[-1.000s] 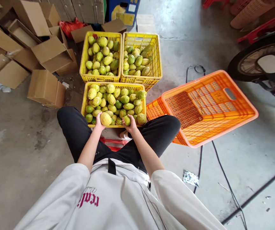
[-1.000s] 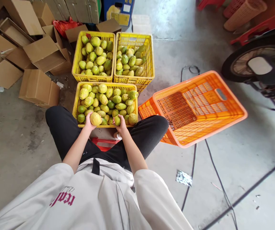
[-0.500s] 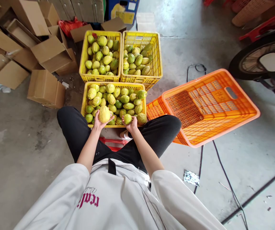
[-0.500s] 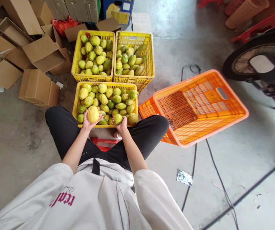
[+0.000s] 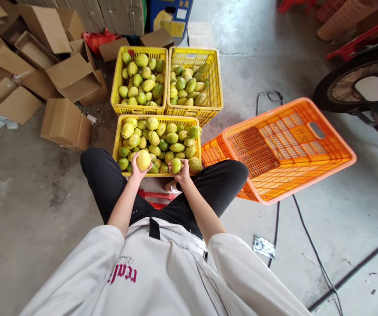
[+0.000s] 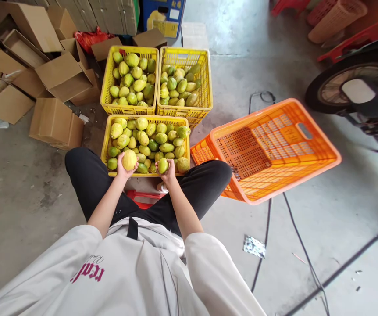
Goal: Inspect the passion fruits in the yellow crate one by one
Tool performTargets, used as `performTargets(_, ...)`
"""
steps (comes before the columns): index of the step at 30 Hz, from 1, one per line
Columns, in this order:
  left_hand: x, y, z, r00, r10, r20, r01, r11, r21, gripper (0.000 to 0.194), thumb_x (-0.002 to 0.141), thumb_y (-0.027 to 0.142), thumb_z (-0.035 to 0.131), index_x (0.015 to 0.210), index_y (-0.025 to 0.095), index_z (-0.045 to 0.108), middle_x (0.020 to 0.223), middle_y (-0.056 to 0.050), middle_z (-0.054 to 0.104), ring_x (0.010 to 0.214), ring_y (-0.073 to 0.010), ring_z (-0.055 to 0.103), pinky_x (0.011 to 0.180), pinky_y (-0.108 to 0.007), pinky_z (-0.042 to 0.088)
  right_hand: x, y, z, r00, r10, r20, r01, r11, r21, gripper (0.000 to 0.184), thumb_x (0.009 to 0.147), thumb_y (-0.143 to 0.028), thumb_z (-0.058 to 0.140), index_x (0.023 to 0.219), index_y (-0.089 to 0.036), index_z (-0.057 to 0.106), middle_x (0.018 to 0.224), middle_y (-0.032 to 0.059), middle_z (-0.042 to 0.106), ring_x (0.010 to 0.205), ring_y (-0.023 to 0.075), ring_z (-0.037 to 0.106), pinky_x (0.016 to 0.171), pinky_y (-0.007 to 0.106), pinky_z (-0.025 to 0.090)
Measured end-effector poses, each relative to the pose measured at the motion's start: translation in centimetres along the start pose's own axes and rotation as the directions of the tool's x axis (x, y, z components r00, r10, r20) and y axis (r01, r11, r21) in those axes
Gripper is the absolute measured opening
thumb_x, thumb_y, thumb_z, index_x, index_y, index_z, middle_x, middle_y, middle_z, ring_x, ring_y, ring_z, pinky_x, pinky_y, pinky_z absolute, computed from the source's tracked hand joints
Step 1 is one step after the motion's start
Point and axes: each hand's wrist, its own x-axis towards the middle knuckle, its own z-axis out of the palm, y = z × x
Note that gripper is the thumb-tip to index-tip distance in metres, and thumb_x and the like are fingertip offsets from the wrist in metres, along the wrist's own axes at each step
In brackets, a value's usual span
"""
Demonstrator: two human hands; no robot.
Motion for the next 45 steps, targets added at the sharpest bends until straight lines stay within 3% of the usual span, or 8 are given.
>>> performTargets(7,-0.4,0.1,0.3,0.989,0.075,-0.128,-0.068,0.996,0.059,0.046,0.099,0.053,0.042,0.111,0.016,0.066,0.073,-0.007,0.067,0.049,-0.0162,0.061,0.04,-0.023,0.046,0.0,0.2,-0.2,0.998,0.047,0.035,-0.047,0.999,-0.003,0.029,0.098,-0.037,0.04,0.086,-0.018,0.059,0.067,0.0038,0.061,0.052,0.0124,0.054,0.034,0.016,0.04)
performTargets(13,0.1,-0.2,0.0,0.982,0.103,-0.159,-0.089,0.992,0.094,0.042,0.099,0.05,0.048,0.112,0.015,0.067,0.074,-0.007,0.068,0.06,-0.0192,0.068,0.045,-0.024,0.049,1.0,0.3,-0.9,1.0,0.005,0.021,-0.005,1.0,0.019,0.027,0.095,-0.044,0.05,0.088,-0.019,0.06,0.066,0.0033,0.063,0.051,0.013,0.058,0.039,0.018,0.047)
performTargets(20,-0.1,-0.1,0.1,0.996,0.085,0.002,-0.085,0.993,-0.088,0.054,0.102,0.054,0.037,0.123,0.015,0.067,0.097,-0.015,0.075,0.096,-0.0304,0.075,0.073,-0.038,0.063,1.4,0.5,-0.9,0.982,-0.051,0.184,0.043,0.998,0.046,0.022,0.09,-0.032,0.052,0.102,-0.018,0.064,0.083,0.0091,0.075,0.081,0.0264,0.076,0.07,0.04,0.067)
performTargets(29,-0.7,0.1,-0.1,0.984,0.098,0.152,-0.062,0.973,-0.221,0.041,0.103,0.042,0.045,0.136,0.024,0.061,0.123,-0.009,0.074,0.125,-0.0284,0.066,0.101,-0.046,0.06,0.7,0.3,-0.5,0.979,-0.056,0.194,0.05,0.998,0.034,0.013,0.092,-0.031,0.064,0.099,-0.02,0.066,0.075,0.0029,0.072,0.07,0.0182,0.073,0.068,0.03,0.067)
performTargets(32,-0.8,0.1,-0.1,0.98,0.045,0.194,-0.007,0.981,-0.192,0.045,0.101,0.047,0.046,0.135,0.021,0.06,0.122,-0.013,0.072,0.125,-0.0307,0.067,0.093,-0.045,0.063,0.5,0.3,-0.5,0.98,0.005,0.199,-0.008,1.0,0.013,0.01,0.088,-0.026,0.067,0.096,-0.022,0.063,0.086,0.0052,0.075,0.072,0.0177,0.073,0.054,0.024,0.062)
performTargets(36,-0.8,0.3,0.2,0.975,-0.036,0.22,0.072,0.985,-0.159,0.047,0.1,0.053,0.047,0.13,0.02,0.061,0.115,-0.016,0.071,0.104,-0.0276,0.073,0.067,-0.031,0.064,0.6,0.3,-0.4,0.97,0.046,0.239,-0.046,0.999,-0.006,0.008,0.088,-0.024,0.065,0.092,-0.023,0.058,0.08,0.002,0.071,0.054,0.0105,0.061,0.033,0.012,0.038)
performTargets(40,-0.6,0.5,0.5,0.993,-0.055,0.101,0.067,0.99,-0.12,0.04,0.1,0.048,0.047,0.12,0.017,0.064,0.09,-0.011,0.07,0.07,-0.0179,0.068,0.049,-0.022,0.054,0.8,0.3,-0.3,0.983,-0.047,0.177,0.045,0.999,0.018,0.009,0.089,-0.025,0.063,0.089,-0.023,0.055,0.076,-0.0001,0.067,0.054,0.01,0.059,0.034,0.012,0.038)
performTargets(45,-0.1,-0.1,0.9,0.997,0.011,-0.076,-0.012,1.0,-0.024,0.031,0.097,0.04,0.055,0.114,0.016,0.065,0.084,-0.01,0.068,0.065,-0.0181,0.066,0.048,-0.023,0.054,0.9,0.4,-0.4,0.986,-0.058,0.159,0.059,0.998,-0.005,0.011,0.088,-0.026,0.064,0.087,-0.023,0.054,0.076,0.0002,0.067,0.054,0.0101,0.059,0.035,0.013,0.037)
